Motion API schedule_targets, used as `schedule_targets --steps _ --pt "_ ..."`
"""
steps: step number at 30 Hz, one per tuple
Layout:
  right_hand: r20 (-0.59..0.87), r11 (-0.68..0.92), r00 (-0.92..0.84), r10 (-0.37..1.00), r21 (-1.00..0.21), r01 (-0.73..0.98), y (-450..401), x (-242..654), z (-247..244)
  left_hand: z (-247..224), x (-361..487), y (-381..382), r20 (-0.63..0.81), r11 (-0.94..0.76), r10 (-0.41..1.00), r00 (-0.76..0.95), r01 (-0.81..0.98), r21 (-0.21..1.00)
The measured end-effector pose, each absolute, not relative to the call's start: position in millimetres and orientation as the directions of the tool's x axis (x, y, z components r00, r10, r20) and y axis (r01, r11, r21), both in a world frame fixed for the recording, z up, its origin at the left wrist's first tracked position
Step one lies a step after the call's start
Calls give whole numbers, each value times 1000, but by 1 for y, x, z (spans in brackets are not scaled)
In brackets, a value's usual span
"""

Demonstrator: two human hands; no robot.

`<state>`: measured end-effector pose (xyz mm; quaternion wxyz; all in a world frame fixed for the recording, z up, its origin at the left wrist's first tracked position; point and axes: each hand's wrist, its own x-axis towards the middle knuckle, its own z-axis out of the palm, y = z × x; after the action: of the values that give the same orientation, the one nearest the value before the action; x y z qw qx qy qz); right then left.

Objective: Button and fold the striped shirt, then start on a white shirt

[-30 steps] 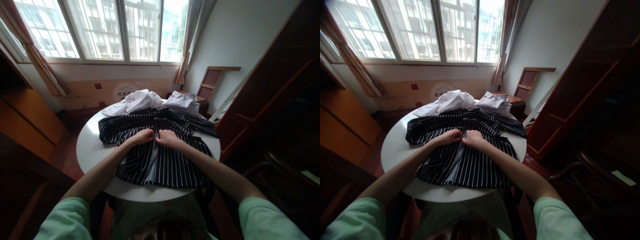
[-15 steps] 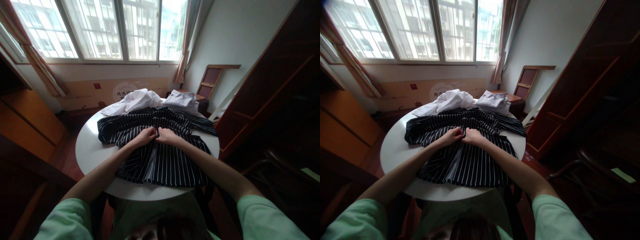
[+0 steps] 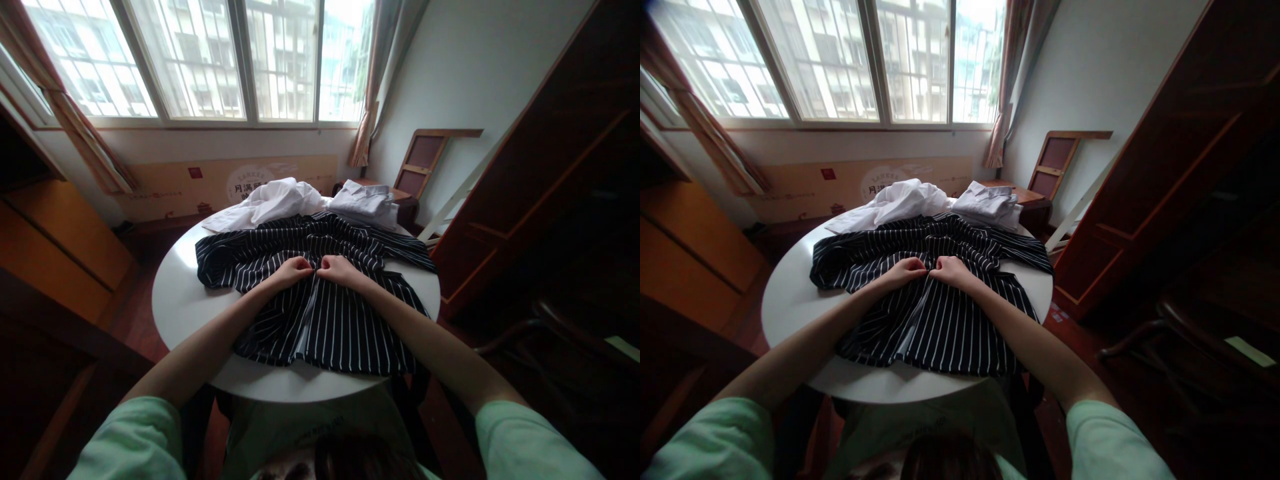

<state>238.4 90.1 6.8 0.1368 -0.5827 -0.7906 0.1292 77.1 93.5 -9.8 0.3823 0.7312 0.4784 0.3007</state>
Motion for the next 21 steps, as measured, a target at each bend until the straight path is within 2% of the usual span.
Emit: schedule_targets --steps 5,11,16,21 --pt "80 233 -227 971 -553 800 97 247 7 -10 77 93 79 -261 925 371 472 842" --pt "83 284 -333 939 -734 617 101 250 1 -13 76 96 85 -272 921 380 469 840" --pt "54 319 -440 896 -767 557 98 250 5 -14 76 97 96 -281 919 382 463 841" --pt "108 318 -362 926 -742 591 100 251 5 -14 76 96 69 -252 922 382 454 855"
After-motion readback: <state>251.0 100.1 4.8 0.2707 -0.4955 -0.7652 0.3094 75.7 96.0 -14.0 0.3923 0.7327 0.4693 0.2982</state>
